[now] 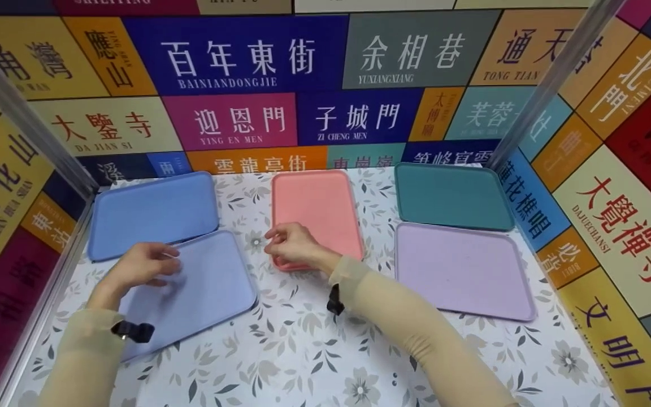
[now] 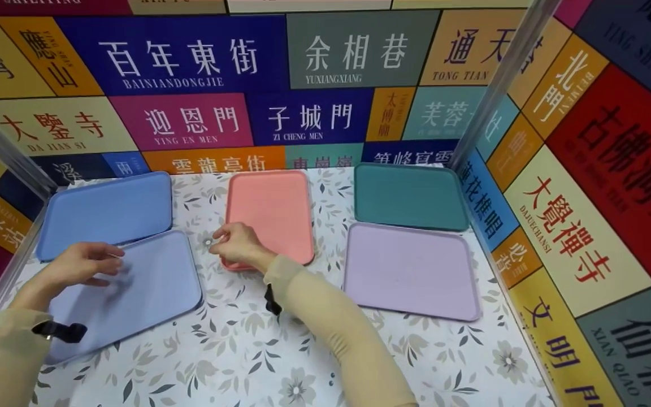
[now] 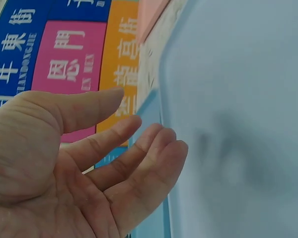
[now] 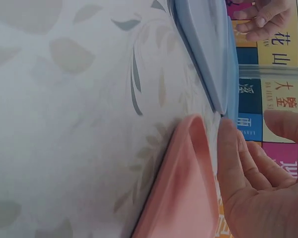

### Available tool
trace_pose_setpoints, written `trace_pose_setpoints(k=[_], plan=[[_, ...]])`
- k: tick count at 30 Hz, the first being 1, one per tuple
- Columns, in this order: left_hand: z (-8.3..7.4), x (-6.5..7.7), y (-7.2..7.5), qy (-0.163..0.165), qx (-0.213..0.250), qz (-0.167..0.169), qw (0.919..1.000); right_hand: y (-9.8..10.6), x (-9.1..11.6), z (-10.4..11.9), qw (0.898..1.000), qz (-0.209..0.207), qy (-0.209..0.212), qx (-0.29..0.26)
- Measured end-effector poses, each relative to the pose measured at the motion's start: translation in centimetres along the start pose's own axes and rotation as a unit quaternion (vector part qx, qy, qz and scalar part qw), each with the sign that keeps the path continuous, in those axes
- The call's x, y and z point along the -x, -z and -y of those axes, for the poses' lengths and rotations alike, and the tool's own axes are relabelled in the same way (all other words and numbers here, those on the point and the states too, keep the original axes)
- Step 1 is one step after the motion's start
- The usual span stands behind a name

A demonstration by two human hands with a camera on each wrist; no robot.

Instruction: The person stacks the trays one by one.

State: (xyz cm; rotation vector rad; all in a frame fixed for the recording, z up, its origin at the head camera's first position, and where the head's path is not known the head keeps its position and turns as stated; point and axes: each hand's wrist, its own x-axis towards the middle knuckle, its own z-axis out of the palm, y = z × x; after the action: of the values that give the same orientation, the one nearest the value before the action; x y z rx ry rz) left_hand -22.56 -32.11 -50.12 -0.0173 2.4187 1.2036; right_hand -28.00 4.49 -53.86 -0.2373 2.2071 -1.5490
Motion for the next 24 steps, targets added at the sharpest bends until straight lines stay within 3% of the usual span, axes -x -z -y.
trace_pose_setpoints(k=[3,10,19,24], plan=[[0.9,0.9,0.8,0.006,-0.002,-0.014,0.9999,-0.9,-0.2,-0.3,1.0,-0.006,0.004,0.014],[3.2,2.7,2.5,0.053,0.02,-0.022,0.9982,-2.3,-0.4,-0.1,0.998,0.016,-0.046,-0.04],[5.4,4.7,4.1,0.127,0.03,-0.05,0.9901,-3.7,-0.7,0.0,0.999,0.004,-0.044,-0.002],[7.0,5.8,4.8,0.17,0.031,-0.047,0.9838,-4.6,-0.6,0.4,0.999,0.008,-0.053,-0.002]])
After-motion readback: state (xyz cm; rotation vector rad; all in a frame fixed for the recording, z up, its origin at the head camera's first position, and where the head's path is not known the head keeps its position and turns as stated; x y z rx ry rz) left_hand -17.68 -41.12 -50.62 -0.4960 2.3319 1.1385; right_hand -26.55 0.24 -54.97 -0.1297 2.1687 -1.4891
